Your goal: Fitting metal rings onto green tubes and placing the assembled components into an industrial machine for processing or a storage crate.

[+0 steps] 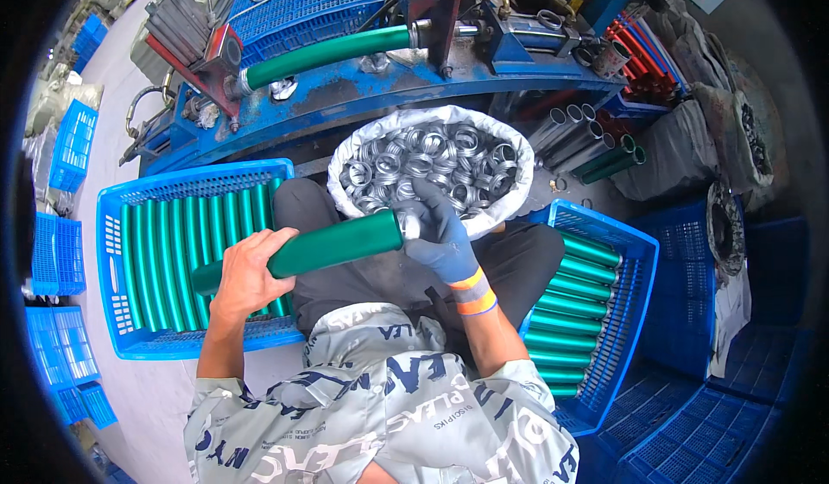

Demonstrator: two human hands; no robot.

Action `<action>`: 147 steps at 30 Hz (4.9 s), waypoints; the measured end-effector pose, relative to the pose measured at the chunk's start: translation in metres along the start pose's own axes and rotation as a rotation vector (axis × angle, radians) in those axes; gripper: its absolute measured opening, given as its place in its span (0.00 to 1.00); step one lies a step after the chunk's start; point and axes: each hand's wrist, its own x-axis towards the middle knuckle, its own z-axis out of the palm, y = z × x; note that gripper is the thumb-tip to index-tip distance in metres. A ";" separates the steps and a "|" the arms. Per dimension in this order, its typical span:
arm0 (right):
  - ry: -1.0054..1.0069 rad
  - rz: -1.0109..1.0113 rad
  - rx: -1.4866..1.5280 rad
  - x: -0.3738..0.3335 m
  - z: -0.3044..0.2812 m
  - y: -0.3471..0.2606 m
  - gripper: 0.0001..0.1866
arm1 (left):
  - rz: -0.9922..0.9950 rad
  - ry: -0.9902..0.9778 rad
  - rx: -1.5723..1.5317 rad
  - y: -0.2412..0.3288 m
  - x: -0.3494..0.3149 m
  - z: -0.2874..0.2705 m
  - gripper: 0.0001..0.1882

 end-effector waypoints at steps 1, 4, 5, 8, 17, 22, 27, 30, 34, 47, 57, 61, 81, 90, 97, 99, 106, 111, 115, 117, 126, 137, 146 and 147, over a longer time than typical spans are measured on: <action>0.016 0.003 -0.015 -0.001 0.002 0.001 0.66 | 0.011 -0.029 0.017 -0.001 0.001 0.001 0.32; -0.022 -0.003 -0.033 -0.002 -0.003 0.003 0.56 | 0.021 -0.045 0.046 -0.004 -0.002 0.004 0.33; -0.033 -0.019 -0.079 -0.002 -0.004 0.004 0.52 | 0.023 -0.039 0.054 -0.004 -0.004 0.005 0.34; -0.006 0.011 -0.172 -0.004 -0.011 0.007 0.44 | 0.023 -0.030 0.048 -0.011 0.001 0.010 0.34; -0.025 0.074 -0.587 0.043 -0.016 0.058 0.34 | -0.091 0.061 0.101 -0.035 -0.031 0.013 0.38; 0.141 0.142 -1.159 0.126 -0.120 0.099 0.27 | -0.156 0.261 -0.329 -0.045 -0.018 0.023 0.36; -0.142 -0.089 -1.666 0.191 -0.155 0.167 0.37 | -0.116 0.480 -0.928 -0.015 0.009 0.025 0.42; -0.185 -0.178 -1.920 0.221 -0.168 0.185 0.32 | -0.175 0.545 -1.166 -0.017 0.012 0.032 0.44; -0.259 -0.063 -2.059 0.240 -0.132 0.190 0.20 | -0.163 0.658 -1.222 -0.028 0.009 0.054 0.46; -0.158 -0.220 -1.779 0.195 -0.160 0.156 0.16 | -0.286 0.715 -1.357 -0.018 0.004 0.077 0.34; 0.140 0.018 -0.567 0.034 -0.105 0.072 0.34 | -0.215 0.549 -1.361 0.014 0.022 0.099 0.43; 0.083 -0.039 -0.510 0.022 -0.063 0.024 0.41 | -0.272 0.763 -1.709 0.014 0.020 0.094 0.25; -0.032 -0.078 -0.031 0.013 -0.014 -0.012 0.50 | -0.286 0.672 -1.821 0.004 -0.004 0.111 0.16; 0.064 0.023 -0.268 0.024 -0.017 -0.017 0.36 | -0.284 0.682 -1.804 -0.012 0.008 0.128 0.16; 0.063 0.132 -0.280 0.062 -0.010 -0.023 0.31 | -0.288 0.719 -1.823 -0.023 0.017 0.122 0.19; -0.008 0.065 -0.293 0.069 0.014 -0.043 0.35 | -0.279 0.723 -1.851 -0.027 0.020 0.121 0.20; -0.210 0.106 -0.188 0.082 0.023 -0.068 0.44 | -0.219 0.696 -1.913 -0.033 0.024 0.102 0.23; -0.222 0.029 -0.252 0.084 0.024 -0.062 0.47 | -0.224 0.722 -1.942 -0.030 0.029 0.092 0.22; -0.220 -0.001 -0.434 0.086 0.017 -0.056 0.44 | -0.197 0.704 -1.878 -0.041 0.024 0.096 0.23; -0.221 -0.015 -0.485 0.086 0.016 -0.052 0.44 | -0.197 0.723 -1.855 -0.042 0.022 0.098 0.22; -0.095 0.053 -0.377 0.100 0.019 -0.025 0.34 | -0.271 0.739 -1.818 -0.055 0.021 0.111 0.21; -0.033 -0.005 -0.333 0.180 0.008 -0.018 0.33 | -0.449 0.865 -1.956 -0.077 0.032 0.107 0.28; 0.096 -0.653 -1.784 0.390 0.025 -0.042 0.45 | -0.351 0.897 -2.008 -0.094 0.037 0.063 0.29; 0.084 -0.593 -1.885 0.403 0.045 -0.038 0.49 | -0.380 0.941 -1.964 -0.095 0.026 0.054 0.28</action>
